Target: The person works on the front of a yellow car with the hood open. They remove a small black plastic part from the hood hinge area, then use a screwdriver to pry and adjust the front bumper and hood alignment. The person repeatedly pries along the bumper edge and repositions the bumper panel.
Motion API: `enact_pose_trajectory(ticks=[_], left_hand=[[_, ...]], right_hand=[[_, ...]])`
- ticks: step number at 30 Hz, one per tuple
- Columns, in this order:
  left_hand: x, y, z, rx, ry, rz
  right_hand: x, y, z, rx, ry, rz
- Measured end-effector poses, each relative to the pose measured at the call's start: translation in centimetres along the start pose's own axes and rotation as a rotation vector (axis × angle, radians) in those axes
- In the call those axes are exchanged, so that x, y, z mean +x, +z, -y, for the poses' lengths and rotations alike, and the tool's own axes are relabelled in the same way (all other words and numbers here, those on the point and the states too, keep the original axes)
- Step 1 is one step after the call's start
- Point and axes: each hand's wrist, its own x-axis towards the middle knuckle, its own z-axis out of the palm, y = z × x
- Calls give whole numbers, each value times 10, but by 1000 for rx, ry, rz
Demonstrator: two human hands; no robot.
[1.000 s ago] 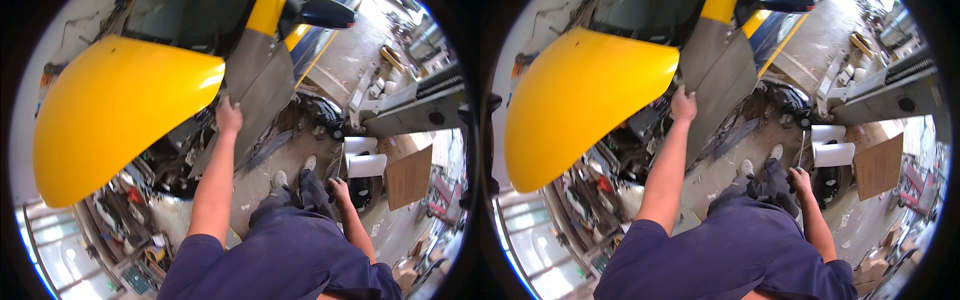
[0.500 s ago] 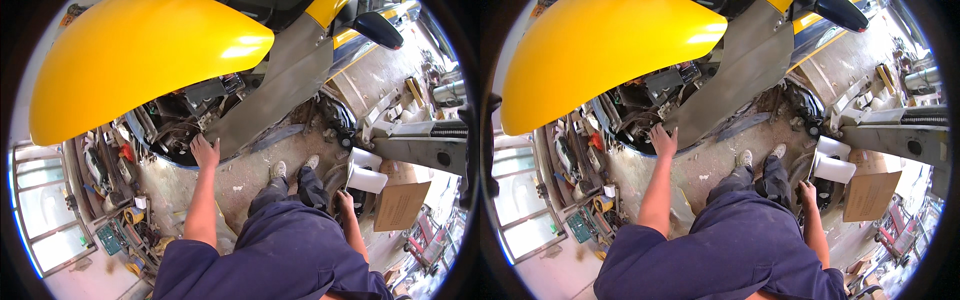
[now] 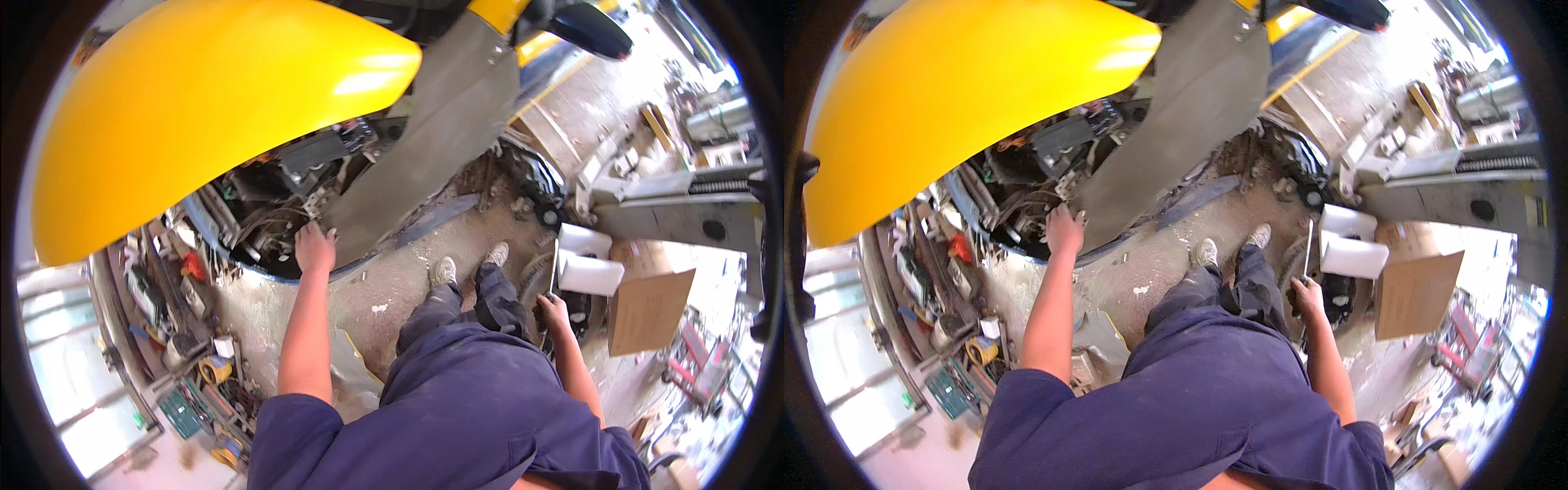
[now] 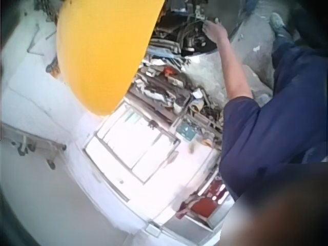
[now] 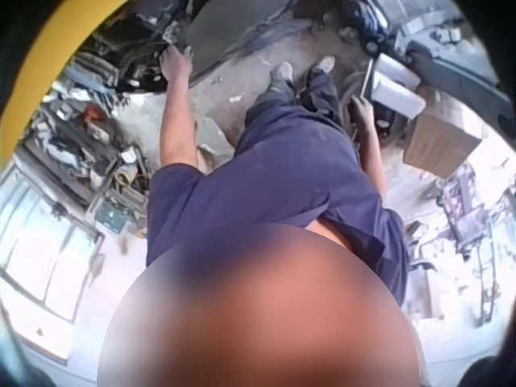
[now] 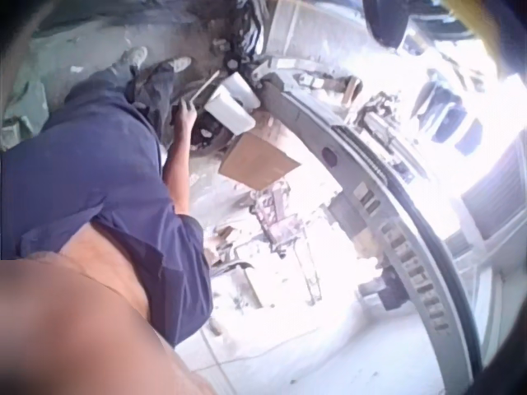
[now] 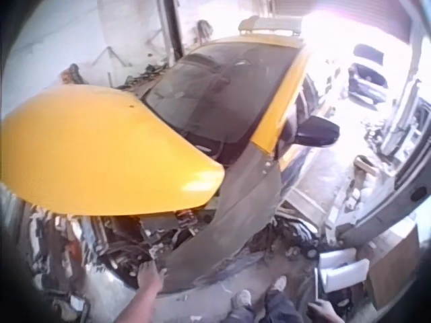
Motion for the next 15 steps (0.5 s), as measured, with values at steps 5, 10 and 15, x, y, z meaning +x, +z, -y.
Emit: enact_pose_trajectory(ticks=[5, 10, 15], left_hand=[[-13, -14, -31, 7, 65, -187], [12, -34, -83, -124, 340, -327], [51, -13, -105, -143, 185, -318]], right_hand=[[-12, -4, -15, -33, 152, 9], [2, 0, -34, -183, 190, -49], [29, 13, -36, -142, 277, -5]])
